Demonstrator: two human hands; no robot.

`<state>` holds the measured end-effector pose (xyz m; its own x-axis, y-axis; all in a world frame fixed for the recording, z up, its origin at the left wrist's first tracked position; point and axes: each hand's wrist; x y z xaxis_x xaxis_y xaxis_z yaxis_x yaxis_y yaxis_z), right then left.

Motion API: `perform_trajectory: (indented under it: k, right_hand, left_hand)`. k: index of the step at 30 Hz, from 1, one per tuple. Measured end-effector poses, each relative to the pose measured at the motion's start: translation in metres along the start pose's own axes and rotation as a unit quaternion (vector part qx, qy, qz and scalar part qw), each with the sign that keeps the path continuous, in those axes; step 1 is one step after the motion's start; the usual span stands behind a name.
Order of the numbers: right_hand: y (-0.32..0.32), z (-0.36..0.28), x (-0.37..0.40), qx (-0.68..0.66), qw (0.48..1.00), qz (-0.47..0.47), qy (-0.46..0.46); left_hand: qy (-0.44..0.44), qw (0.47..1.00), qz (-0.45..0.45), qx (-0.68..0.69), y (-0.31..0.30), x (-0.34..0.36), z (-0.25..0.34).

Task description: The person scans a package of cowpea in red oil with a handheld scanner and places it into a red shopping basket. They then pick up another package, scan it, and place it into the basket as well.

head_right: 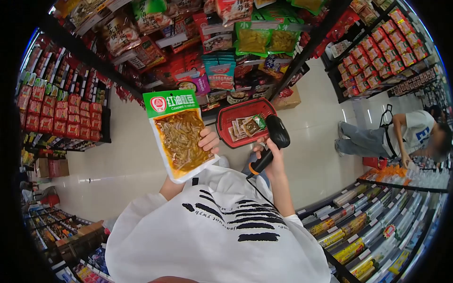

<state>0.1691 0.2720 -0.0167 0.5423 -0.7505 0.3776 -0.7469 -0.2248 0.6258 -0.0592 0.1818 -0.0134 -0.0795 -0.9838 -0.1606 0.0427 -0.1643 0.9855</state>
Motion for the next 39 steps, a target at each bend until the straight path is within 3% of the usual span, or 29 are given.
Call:
perform_trajectory:
  k: [2, 9, 15, 16, 17, 18, 19, 21, 23, 24, 28, 34, 37, 39]
  right_hand:
    - [0.005, 0.002, -0.002, -0.002, 1.0, 0.004, 0.006]
    - [0.018, 0.01, -0.005, 0.025, 0.999, -0.024, 0.03]
    - [0.02, 0.007, -0.005, -0.001, 0.997, -0.073, 0.024]
    - [0.02, 0.007, -0.003, 0.019, 0.997, -0.078, 0.025]
    - [0.023, 0.005, -0.002, 0.039, 0.996, -0.081, 0.024]
    - [0.028, 0.003, 0.001, 0.04, 0.996, -0.081, 0.023]
    - [0.035, 0.0, 0.005, 0.066, 0.994, -0.076, 0.03]
    - [0.034, -0.002, 0.009, 0.092, 0.993, -0.065, 0.036]
    - [0.019, 0.001, 0.006, 0.115, 0.986, -0.116, 0.016]
    - [0.015, -0.001, 0.006, 0.107, 0.99, -0.085, 0.04]
    - [0.022, -0.003, 0.009, 0.083, 0.996, 0.012, -0.002]
    - [0.022, -0.007, 0.012, 0.106, 0.994, 0.018, 0.002]
    - [0.008, -0.001, 0.012, 0.138, 0.99, 0.012, -0.017]
    - [0.009, -0.002, 0.012, 0.103, 0.994, 0.006, -0.027]
  left_hand:
    - [-0.037, 0.993, -0.089, 0.063, -0.007, 0.001, 0.002]
    - [0.01, 0.996, -0.08, 0.026, -0.02, 0.021, 0.0]
    - [-0.004, 0.997, -0.065, 0.035, -0.019, 0.035, 0.003]
    - [-0.005, 0.991, 0.076, -0.114, -0.006, 0.042, 0.008]
    - [-0.006, 0.943, 0.214, -0.257, 0.002, 0.046, 0.01]
    - [0.048, 0.868, 0.354, -0.346, -0.005, 0.046, 0.003]
    - [0.047, 0.869, 0.352, -0.346, -0.003, 0.044, 0.002]
    - [0.09, 0.798, 0.333, -0.494, 0.006, 0.04, -0.001]
    - [0.083, 0.794, 0.326, -0.506, 0.011, 0.038, -0.006]
    - [0.078, 0.789, 0.319, -0.519, 0.012, 0.037, -0.007]
    - [0.073, 0.801, 0.303, -0.511, 0.015, 0.034, -0.01]
    - [0.029, 0.829, 0.298, -0.472, 0.036, 0.032, -0.014]
    - [0.052, 0.836, 0.26, -0.48, 0.033, 0.028, -0.013]
    - [0.016, 0.872, 0.266, -0.412, 0.035, 0.026, -0.009]
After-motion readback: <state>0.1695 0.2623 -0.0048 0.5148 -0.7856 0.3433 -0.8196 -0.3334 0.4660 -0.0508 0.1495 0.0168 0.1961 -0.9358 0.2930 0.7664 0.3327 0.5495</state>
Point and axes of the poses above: each hand's wrist, its own x-axis away from the middle knuckle, its own y-axis out of the palm, z = x × y, and after that the axes turned 5 degrees about y, right-handed
